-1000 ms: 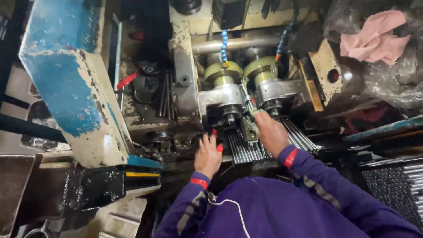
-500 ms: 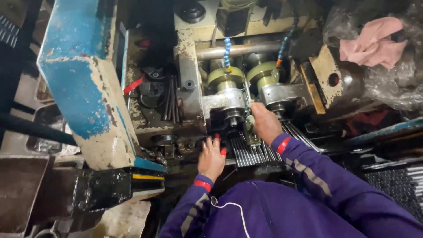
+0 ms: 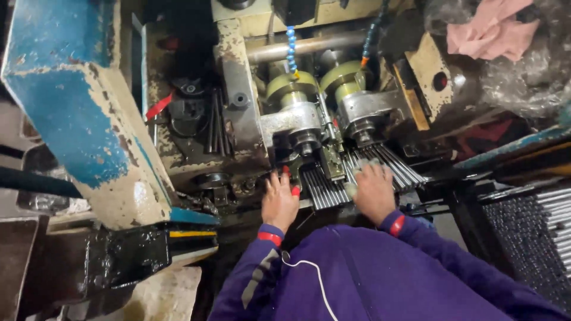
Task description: The person operates a metal forming machine by repeatedly inserting metal rods into the rollers and using a red-handled tool to assist the process. The person then removes the formed metal pieces and places them into a nearby tray.
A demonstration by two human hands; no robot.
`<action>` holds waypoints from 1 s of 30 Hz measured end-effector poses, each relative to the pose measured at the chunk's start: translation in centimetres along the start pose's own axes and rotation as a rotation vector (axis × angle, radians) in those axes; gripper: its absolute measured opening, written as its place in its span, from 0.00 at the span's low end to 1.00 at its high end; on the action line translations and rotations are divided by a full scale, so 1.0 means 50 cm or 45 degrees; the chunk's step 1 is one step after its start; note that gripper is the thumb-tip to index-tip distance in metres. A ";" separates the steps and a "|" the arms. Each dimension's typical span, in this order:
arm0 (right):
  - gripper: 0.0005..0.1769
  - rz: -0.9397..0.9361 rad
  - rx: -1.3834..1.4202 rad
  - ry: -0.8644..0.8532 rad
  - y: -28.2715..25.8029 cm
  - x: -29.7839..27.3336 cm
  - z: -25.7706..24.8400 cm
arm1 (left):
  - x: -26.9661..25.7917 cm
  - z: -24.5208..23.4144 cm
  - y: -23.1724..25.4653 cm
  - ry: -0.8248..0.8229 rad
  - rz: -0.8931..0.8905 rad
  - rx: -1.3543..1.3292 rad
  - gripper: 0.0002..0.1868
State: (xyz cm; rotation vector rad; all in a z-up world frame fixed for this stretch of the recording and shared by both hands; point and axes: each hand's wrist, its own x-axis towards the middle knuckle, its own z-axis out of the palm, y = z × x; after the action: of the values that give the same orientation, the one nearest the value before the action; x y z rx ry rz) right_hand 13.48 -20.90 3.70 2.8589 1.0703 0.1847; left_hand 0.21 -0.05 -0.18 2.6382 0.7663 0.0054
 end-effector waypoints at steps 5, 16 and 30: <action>0.14 -0.002 -0.041 0.158 -0.009 0.039 0.093 | -0.005 -0.021 0.008 -0.009 0.021 -0.023 0.29; 0.12 -0.114 0.084 0.078 0.018 -0.008 0.106 | -0.012 -0.010 -0.005 -0.028 0.050 0.010 0.28; 0.23 0.296 0.350 0.554 0.191 -0.180 -0.072 | -0.050 -0.022 0.078 0.687 0.796 -0.349 0.22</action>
State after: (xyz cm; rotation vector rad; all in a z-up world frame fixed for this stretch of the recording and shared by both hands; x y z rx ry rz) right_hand 12.42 -33.87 7.67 3.2838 0.8677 0.7615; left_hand -0.06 -3.96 2.52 2.5033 0.0377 0.9444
